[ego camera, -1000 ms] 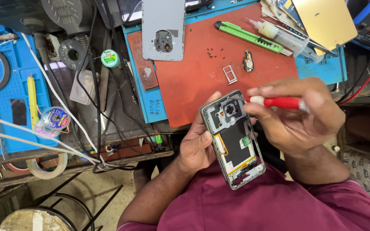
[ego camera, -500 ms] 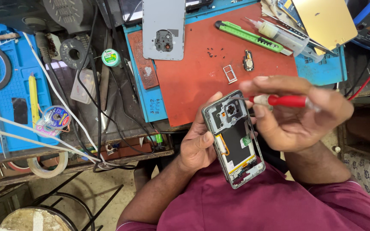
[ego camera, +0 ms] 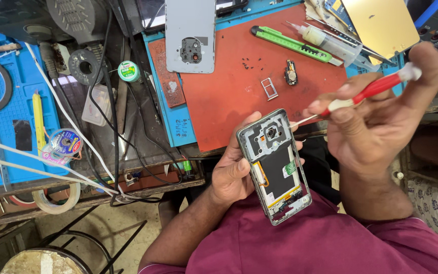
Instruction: The person uses a red-handled screwdriver to remove screws from a smartphone's internal frame. They then detach the screen assembly, remove the battery, and place the components on the workbench.
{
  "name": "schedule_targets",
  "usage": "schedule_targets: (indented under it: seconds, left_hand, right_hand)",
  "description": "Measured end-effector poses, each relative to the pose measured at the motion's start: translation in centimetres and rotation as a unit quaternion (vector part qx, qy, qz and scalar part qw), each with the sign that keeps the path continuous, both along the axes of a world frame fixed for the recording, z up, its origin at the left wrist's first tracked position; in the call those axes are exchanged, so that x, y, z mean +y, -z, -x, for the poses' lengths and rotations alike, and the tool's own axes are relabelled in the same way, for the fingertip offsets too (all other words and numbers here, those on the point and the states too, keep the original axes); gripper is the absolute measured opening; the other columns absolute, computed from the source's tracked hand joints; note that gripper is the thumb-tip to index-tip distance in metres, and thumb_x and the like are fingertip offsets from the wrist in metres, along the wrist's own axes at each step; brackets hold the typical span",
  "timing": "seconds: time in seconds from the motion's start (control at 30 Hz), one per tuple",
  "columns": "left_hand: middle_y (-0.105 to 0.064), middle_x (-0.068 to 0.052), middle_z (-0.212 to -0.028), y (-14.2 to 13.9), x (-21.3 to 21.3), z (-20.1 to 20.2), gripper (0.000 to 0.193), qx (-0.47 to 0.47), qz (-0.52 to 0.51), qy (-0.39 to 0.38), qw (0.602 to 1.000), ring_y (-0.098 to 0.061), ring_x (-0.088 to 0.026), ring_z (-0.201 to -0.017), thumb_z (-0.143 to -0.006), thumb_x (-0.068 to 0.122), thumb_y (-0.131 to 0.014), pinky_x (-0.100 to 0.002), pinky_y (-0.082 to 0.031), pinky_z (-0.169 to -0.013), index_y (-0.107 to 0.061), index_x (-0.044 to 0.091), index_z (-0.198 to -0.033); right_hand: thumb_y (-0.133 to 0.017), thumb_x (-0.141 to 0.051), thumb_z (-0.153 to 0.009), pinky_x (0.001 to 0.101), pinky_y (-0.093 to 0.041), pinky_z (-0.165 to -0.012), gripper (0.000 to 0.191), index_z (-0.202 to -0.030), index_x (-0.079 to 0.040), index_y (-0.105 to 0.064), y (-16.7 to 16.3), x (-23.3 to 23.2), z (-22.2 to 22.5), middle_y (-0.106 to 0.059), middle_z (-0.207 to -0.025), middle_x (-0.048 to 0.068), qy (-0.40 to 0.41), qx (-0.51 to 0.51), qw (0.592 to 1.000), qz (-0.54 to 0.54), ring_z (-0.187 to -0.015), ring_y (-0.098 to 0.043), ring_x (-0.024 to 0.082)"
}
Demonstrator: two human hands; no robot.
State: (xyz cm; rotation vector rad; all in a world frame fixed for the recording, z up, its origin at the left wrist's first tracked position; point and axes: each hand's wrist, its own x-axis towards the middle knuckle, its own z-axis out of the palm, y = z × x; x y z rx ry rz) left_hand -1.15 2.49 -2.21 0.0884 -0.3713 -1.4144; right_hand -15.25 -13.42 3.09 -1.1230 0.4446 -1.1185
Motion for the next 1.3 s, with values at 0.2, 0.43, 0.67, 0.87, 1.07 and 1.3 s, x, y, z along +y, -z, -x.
schedule_targets:
  seconds: [0.2, 0.43, 0.67, 0.87, 1.07, 1.3]
  left_hand:
    - [-0.028, -0.026, -0.166, -0.1, -0.1, 0.0, 0.066, 0.017, -0.002, 0.000, 1.000, -0.044, -0.039, -0.147, -0.109, 0.028, -0.063, -0.062, -0.041, -0.120, -0.031, 0.033, -0.167]
    - [-0.031, -0.024, -0.167, -2.4, 0.4, -0.7, 0.067, -0.025, -0.007, -0.013, 1.000, -0.044, -0.039, -0.148, -0.107, 0.024, -0.068, -0.061, -0.042, -0.121, -0.031, 0.032, -0.163]
    - [-0.030, -0.023, -0.166, -5.0, -0.1, -3.3, 0.076, -0.258, -0.031, -0.232, 0.937, -0.040, -0.030, -0.149, -0.106, 0.013, -0.076, -0.046, -0.039, -0.123, -0.030, 0.024, -0.166]
    - [-0.025, -0.022, -0.167, -4.7, -1.6, -5.1, 0.081, -0.267, -0.021, -0.300, 0.915, -0.037, -0.028, -0.152, -0.103, 0.013, -0.079, -0.042, -0.038, -0.127, -0.029, 0.024, -0.165]
    - [-0.025, -0.026, -0.171, -3.2, -1.8, -5.5, 0.083, -0.244, -0.014, -0.299, 0.922, -0.034, -0.029, -0.154, -0.098, 0.018, -0.083, -0.045, -0.042, -0.128, -0.032, 0.024, -0.163]
    - [-0.026, -0.025, -0.169, -2.7, -1.9, -5.9, 0.083, -0.266, -0.005, -0.300, 0.916, -0.037, -0.030, -0.153, -0.097, 0.014, -0.084, -0.044, -0.045, -0.125, -0.034, 0.025, -0.163]
  right_hand:
    - [-0.061, 0.011, -0.095, 0.0432, -0.065, -0.075, 0.067, -0.151, -0.014, -0.034, -0.2, -2.7, 1.5, -0.067, -0.113, 0.016, -0.025, -0.087, 0.996, -0.006, -0.088, -0.075, 0.029]
    - [-0.074, -0.001, -0.111, 0.0385, -0.057, -0.090, 0.021, -0.130, -0.006, -0.068, -3.6, -6.5, 0.1, -0.072, -0.115, 0.014, 0.086, 0.415, 0.766, 0.484, -0.102, -0.070, 0.026]
    - [-0.089, -0.032, -0.086, 0.0368, -0.054, -0.102, 0.060, -0.135, -0.007, -0.064, -7.2, -4.8, -3.9, -0.070, -0.129, 0.012, -0.043, 0.355, 0.811, 0.464, -0.116, -0.070, 0.024]
    - [-0.091, -0.034, -0.071, 0.0363, -0.055, -0.102, 0.089, -0.146, -0.004, -0.051, -6.6, 0.3, -4.9, -0.065, -0.139, 0.017, -0.155, 0.293, 0.870, 0.364, -0.123, -0.068, 0.027]
    - [-0.095, -0.031, -0.064, 0.0290, -0.057, -0.073, 0.089, -0.141, -0.004, -0.058, -6.7, 0.5, -4.6, -0.073, -0.124, 0.012, -0.128, 0.364, 0.860, 0.334, -0.104, -0.074, 0.019]
    - [-0.092, -0.027, -0.066, 0.0333, -0.058, -0.084, 0.084, -0.139, -0.002, -0.059, -6.2, 0.2, -5.3, -0.073, -0.119, 0.014, -0.115, 0.330, 0.851, 0.393, -0.101, -0.073, 0.023]
